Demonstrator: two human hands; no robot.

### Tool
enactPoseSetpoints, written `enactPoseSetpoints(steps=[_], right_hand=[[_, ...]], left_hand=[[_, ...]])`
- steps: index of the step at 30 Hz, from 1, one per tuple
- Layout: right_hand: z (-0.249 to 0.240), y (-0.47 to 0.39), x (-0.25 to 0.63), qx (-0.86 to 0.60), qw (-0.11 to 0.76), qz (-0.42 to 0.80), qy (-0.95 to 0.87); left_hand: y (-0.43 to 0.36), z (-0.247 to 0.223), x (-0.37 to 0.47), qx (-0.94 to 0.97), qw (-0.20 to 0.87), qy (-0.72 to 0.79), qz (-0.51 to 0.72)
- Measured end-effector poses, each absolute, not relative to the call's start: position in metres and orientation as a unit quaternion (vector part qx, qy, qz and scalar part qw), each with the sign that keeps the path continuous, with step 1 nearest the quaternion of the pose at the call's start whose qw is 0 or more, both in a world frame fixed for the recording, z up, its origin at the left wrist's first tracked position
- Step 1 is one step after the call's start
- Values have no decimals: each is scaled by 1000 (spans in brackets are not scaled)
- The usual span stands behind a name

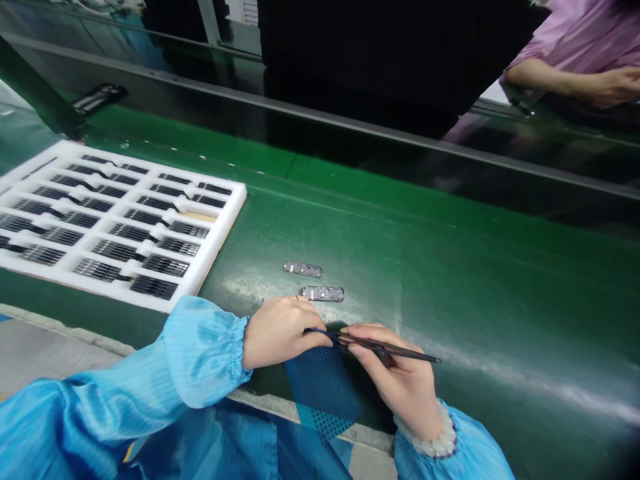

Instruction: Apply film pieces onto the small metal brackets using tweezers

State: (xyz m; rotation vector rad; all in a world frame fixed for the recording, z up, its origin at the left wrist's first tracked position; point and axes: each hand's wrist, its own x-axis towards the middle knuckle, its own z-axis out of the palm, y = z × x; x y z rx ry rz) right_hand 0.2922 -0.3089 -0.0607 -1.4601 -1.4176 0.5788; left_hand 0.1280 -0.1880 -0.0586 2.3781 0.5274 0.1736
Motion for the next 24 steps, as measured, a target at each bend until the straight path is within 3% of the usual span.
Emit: enactPoseSetpoints(steps=[24], right_hand=[[-61, -308, 290, -622, 489, 263, -553]], left_hand=[[-190, -59, 126, 939, 278, 178, 91]])
